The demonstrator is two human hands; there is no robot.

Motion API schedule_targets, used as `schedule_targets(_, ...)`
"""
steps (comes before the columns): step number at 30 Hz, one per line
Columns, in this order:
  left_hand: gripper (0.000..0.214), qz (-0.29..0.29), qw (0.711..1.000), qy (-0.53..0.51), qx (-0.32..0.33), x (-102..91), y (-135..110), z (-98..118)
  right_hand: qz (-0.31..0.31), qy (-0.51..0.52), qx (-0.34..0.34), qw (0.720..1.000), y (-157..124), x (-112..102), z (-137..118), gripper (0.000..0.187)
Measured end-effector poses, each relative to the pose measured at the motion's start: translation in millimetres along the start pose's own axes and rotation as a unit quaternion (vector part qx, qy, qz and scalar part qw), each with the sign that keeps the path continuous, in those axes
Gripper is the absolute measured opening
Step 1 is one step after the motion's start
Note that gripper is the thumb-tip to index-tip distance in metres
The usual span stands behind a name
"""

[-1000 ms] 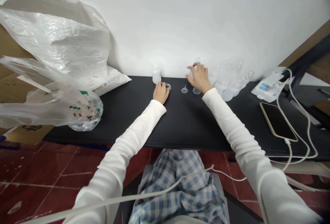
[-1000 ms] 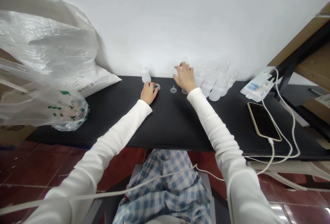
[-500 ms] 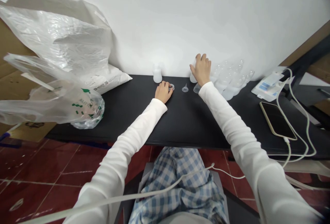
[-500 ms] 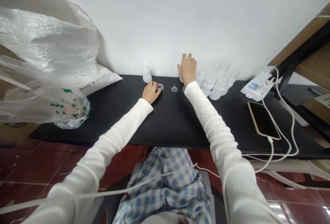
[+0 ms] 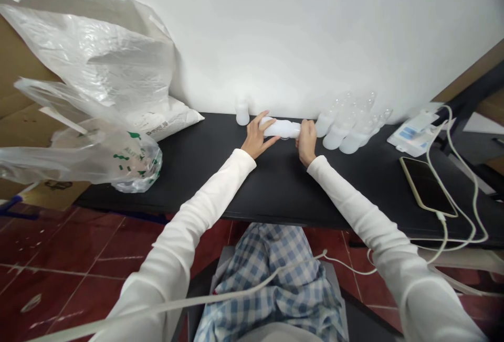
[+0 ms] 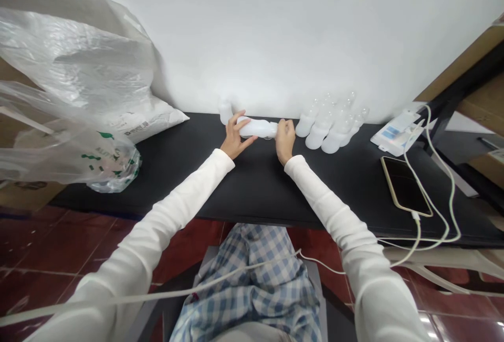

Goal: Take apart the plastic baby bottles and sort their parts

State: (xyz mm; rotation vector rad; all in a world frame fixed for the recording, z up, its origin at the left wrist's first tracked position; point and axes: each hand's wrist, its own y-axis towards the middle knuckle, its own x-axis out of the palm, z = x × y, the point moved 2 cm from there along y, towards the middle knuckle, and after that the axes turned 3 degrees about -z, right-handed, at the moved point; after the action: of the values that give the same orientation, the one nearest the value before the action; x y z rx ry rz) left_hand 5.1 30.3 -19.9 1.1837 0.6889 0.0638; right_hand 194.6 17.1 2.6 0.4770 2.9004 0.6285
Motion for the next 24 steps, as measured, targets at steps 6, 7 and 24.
schedule_targets(6,0.060,-0.045,0.997,-0.050,-0.025,-13.3,4,2,0.023,-0.041,-0.036,0.998,-9,-6,4,0.043)
schedule_targets(7,0.061,-0.047,0.996,-0.066,-0.044,-15.1,4,5,0.030,-0.062,-0.050,0.996,-10,-6,2,0.042)
schedule_targets(24,0.049,0.103,0.927,-0.161,-0.324,-28.0,3,-24,-0.218,-0.238,-0.369,0.871,-17,-10,-5,0.050)
